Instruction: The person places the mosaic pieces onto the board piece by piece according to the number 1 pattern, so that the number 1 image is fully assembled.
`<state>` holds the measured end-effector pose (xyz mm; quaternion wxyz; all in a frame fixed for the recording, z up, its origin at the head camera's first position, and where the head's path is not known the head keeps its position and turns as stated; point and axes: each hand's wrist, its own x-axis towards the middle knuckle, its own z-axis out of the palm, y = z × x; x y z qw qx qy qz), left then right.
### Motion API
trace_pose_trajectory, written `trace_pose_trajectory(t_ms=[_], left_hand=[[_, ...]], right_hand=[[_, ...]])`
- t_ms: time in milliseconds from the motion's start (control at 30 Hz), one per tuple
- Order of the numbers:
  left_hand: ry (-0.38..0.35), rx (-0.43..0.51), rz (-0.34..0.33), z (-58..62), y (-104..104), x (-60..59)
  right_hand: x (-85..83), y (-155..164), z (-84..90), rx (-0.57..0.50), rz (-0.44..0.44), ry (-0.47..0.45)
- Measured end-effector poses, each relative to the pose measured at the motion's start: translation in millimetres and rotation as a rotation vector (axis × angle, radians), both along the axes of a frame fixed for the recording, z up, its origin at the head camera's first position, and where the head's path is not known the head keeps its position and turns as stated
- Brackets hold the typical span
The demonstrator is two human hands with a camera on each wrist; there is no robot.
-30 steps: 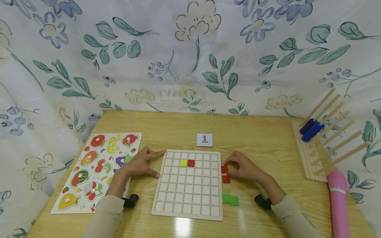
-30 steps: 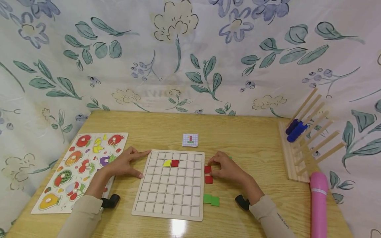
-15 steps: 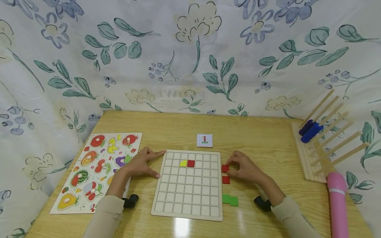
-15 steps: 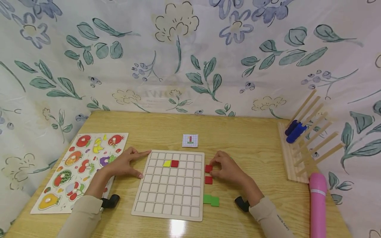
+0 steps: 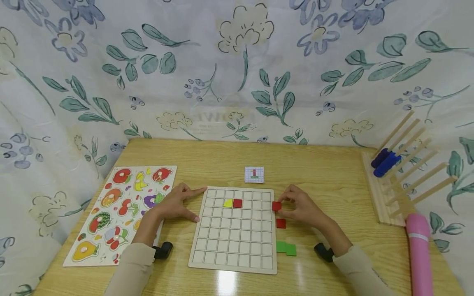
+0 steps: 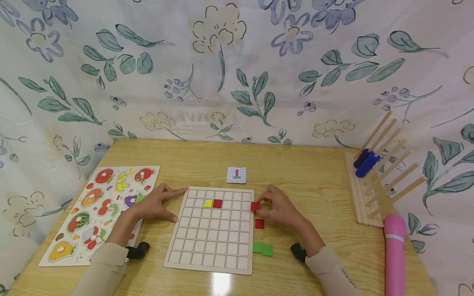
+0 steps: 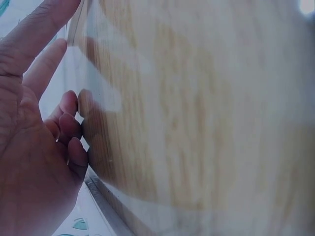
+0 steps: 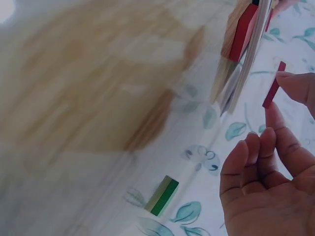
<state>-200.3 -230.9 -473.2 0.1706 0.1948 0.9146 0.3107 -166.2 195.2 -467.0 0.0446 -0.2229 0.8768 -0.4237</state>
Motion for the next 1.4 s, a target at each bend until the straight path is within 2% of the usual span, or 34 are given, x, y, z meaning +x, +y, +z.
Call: trace_pose_trajectory(t_ms=[600, 867, 1400], left_hand=[[0.004, 0.008, -0.001, -2.3, -1, 0.7], [0.006, 0.005, 0.000, -1.2, -1, 0.8], [0.011, 0.000, 0.000, -2.1, -1, -0.3]], right_hand=[[-1.6, -28, 1.8, 0.029, 0.046, 0.016], [-1.4, -39, 2.0, 0.018, 0.080, -0.038], [-4.5, -63, 9.7, 0.017, 0.142, -0.039]])
